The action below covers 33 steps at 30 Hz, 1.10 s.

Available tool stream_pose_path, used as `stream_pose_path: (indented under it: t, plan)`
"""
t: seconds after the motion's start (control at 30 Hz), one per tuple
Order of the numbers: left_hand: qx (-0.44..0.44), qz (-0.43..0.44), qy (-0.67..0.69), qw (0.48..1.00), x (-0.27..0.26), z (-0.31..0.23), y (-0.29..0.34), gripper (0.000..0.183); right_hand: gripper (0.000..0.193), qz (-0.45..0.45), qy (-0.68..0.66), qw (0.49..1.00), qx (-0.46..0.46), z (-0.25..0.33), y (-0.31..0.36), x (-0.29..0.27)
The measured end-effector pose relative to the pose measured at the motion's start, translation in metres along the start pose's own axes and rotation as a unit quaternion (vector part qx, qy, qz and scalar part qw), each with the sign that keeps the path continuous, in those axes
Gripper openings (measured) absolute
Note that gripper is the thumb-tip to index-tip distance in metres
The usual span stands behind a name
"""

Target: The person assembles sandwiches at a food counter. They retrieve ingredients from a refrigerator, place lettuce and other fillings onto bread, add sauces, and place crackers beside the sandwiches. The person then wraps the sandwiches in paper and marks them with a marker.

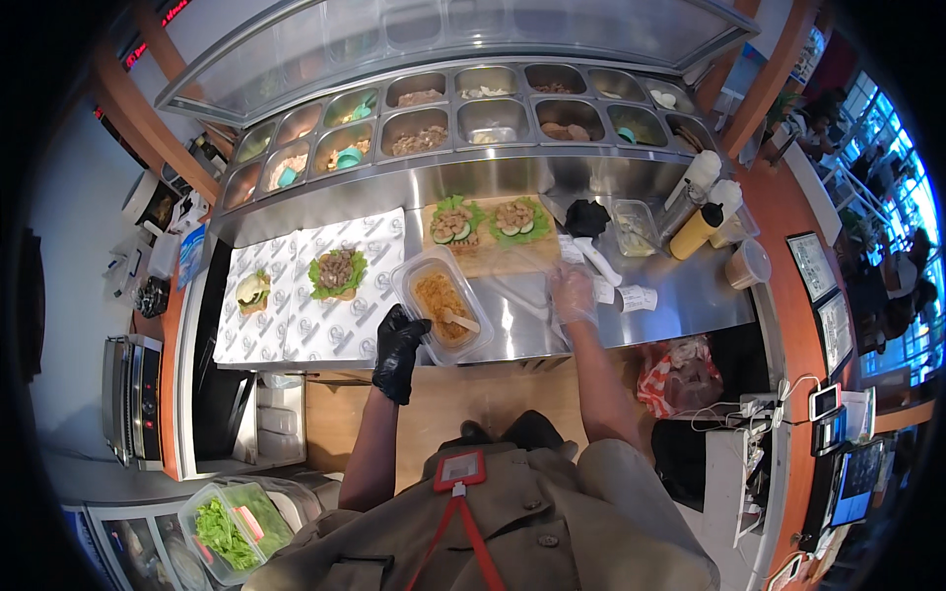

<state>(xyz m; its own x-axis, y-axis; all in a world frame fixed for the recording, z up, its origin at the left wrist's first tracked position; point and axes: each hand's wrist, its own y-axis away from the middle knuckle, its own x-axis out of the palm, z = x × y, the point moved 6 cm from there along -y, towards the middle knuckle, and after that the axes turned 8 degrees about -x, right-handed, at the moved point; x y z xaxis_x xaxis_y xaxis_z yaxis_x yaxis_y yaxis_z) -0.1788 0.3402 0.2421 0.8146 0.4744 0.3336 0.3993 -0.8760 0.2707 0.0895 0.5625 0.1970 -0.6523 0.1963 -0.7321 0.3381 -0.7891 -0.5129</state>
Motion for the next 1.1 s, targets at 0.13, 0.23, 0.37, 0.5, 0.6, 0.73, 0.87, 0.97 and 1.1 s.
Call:
stream_pose_path:
  t: [0.13,0.23,0.37,0.5,0.6,0.73,0.87,0.97,1.1]
  plan:
    - [-0.036,-0.014,-0.057,0.998,-0.004,-0.009,-0.016,0.013,0.024,-0.038,-0.030,0.993,-0.109,0.083,-0.028,-0.047]
    - [-0.049,-0.032,-0.054,0.997,-0.001,-0.015,-0.028,0.012,0.024,0.175,-0.025,0.945,-0.275,0.176,-0.032,-0.036]
    - [-0.059,-0.038,-0.069,0.995,0.014,-0.025,-0.032,0.015,0.020,0.345,0.122,0.830,-0.422,0.242,-0.038,0.002]
    - [-0.047,-0.071,-0.048,0.995,0.020,-0.038,-0.023,0.013,0.018,0.448,0.078,0.782,-0.427,0.247,-0.041,0.023]
    - [-0.024,-0.095,-0.042,0.994,0.021,-0.050,-0.015,0.013,0.018,0.423,0.055,0.773,-0.470,0.257,-0.046,0.023]
    - [0.014,-0.159,-0.038,0.986,0.007,-0.072,-0.007,0.014,0.015,0.392,0.016,0.757,-0.523,0.284,-0.069,0.025]
    - [0.038,-0.205,0.001,0.978,-0.028,-0.097,0.001,0.017,0.013,0.569,-0.350,0.718,-0.198,0.309,-0.099,0.057]
    - [0.144,-0.230,-0.010,0.963,-0.058,-0.124,-0.002,0.020,0.013,0.570,-0.632,0.433,0.297,0.332,-0.102,0.092]
    - [0.192,-0.278,-0.075,0.938,-0.098,-0.145,-0.012,0.025,0.012,0.583,-0.349,0.688,-0.256,0.397,-0.121,0.114]
